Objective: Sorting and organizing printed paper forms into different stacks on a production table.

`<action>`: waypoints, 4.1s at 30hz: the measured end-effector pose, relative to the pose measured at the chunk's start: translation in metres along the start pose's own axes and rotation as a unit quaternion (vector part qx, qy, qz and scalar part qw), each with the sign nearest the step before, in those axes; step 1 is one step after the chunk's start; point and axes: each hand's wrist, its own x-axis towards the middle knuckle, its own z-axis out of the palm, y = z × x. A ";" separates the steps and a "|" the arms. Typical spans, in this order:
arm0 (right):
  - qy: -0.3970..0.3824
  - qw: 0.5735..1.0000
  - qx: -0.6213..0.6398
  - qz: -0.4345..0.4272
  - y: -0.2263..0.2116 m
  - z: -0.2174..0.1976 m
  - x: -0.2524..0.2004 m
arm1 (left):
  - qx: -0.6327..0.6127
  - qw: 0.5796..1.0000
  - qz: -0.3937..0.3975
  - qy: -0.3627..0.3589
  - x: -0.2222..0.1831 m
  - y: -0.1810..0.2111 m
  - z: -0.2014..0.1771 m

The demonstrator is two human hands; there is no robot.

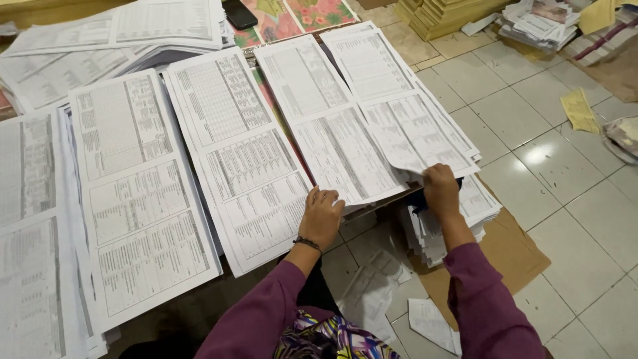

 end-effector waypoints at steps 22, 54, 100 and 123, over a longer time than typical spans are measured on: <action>-0.137 0.990 0.014 0.041 0.006 -0.034 0.025 | -0.074 0.995 -0.072 -0.005 0.011 0.007 -0.026; -0.378 0.915 0.082 0.112 0.025 -0.060 0.074 | -0.093 0.991 -0.086 -0.049 0.014 0.013 -0.050; 0.032 0.943 0.319 -0.087 -0.126 -0.033 0.083 | -0.133 0.982 -0.135 0.004 0.016 0.008 -0.029; 0.104 0.949 0.287 -0.079 -0.203 -0.086 0.105 | 0.030 0.989 -0.121 0.073 -0.149 -0.062 -0.131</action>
